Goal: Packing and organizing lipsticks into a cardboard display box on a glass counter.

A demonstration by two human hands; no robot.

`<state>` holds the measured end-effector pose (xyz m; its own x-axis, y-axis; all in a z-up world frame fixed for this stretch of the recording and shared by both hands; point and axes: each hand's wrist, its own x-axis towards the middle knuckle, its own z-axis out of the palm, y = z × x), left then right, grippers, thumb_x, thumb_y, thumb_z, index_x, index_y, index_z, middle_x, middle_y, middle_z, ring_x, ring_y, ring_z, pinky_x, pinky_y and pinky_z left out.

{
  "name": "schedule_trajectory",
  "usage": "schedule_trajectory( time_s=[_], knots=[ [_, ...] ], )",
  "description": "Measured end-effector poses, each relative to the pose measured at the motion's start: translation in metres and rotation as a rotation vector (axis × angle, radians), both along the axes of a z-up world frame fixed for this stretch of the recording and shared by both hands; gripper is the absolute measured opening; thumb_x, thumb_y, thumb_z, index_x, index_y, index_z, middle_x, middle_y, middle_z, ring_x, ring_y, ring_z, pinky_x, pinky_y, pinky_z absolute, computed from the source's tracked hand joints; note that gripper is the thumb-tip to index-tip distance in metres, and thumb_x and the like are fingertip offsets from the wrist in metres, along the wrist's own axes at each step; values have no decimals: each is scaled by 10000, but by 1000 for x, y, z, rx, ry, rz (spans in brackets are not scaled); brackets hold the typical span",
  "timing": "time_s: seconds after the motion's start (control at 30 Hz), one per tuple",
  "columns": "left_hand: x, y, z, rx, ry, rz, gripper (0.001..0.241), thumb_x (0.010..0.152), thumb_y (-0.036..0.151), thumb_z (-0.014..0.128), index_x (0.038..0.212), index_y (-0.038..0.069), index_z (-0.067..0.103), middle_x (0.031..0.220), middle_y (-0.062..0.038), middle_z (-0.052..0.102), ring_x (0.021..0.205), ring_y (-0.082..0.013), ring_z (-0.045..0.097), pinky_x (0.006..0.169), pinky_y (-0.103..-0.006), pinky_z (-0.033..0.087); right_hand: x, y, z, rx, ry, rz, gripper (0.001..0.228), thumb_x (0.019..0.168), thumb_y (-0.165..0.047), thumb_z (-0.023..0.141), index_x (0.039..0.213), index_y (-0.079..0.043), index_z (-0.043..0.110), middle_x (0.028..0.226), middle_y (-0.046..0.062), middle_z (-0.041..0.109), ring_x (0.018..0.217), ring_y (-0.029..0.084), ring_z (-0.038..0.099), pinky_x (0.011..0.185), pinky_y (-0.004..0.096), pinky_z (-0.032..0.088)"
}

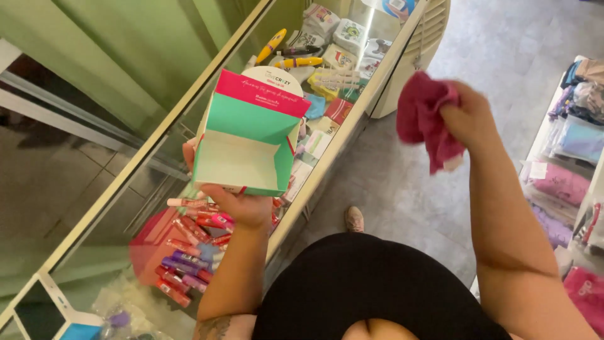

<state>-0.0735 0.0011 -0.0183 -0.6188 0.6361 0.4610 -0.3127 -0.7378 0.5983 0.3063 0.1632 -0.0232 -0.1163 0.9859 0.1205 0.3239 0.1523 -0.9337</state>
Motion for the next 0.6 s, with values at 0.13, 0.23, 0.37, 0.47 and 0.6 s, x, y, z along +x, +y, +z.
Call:
schedule_trajectory(
  time_s=[0.13, 0.23, 0.37, 0.47, 0.6],
  knots=[
    [17, 21, -6, 52, 25, -40, 743, 1092, 509, 579, 1599, 131, 191, 1544, -74, 394, 1441, -243, 436, 1248, -458, 363, -23, 117, 42, 543, -130, 73, 421, 983, 59, 530, 1368, -17, 679, 1269, 120, 721, 1202, 233, 671, 1074, 351, 546],
    [34, 34, -22, 73, 58, -47, 923, 1032, 432, 688, 1693, 161, 103, 1665, -72, 351, 1510, -229, 408, 1282, -459, 345, -45, 195, 41, 851, -332, 157, 477, 939, 1, 674, 1414, -31, 663, 1321, 180, 667, 1284, 371, 578, 1136, 457, 466],
    [48, 42, -38, -350, 565, 424, 896, 1018, 361, 623, 1729, 105, 142, 1731, -90, 226, 1609, -210, 276, 1329, -421, 246, -83, 242, -20, 847, -530, 343, 635, 861, -249, 860, 1438, -78, 660, 1389, 206, 598, 1315, 445, 456, 1105, 553, 362],
    [65, 45, -37, -136, 149, 44, 1071, 898, 301, 837, 1687, 69, 151, 1675, -101, 294, 1585, -250, 323, 1335, -455, 290, -104, 226, -82, 778, -627, 490, 264, 827, -275, 854, 1080, -211, 812, 1113, 70, 714, 1181, 343, 546, 1035, 478, 423],
    [74, 52, -29, -170, 157, -6, 1078, 860, 252, 853, 1658, 80, 149, 1629, -100, 321, 1545, -264, 351, 1304, -467, 333, -119, 208, -123, 663, -663, 478, 178, 795, -320, 858, 911, -189, 824, 955, 67, 706, 1050, 339, 567, 944, 453, 451]
  ],
)
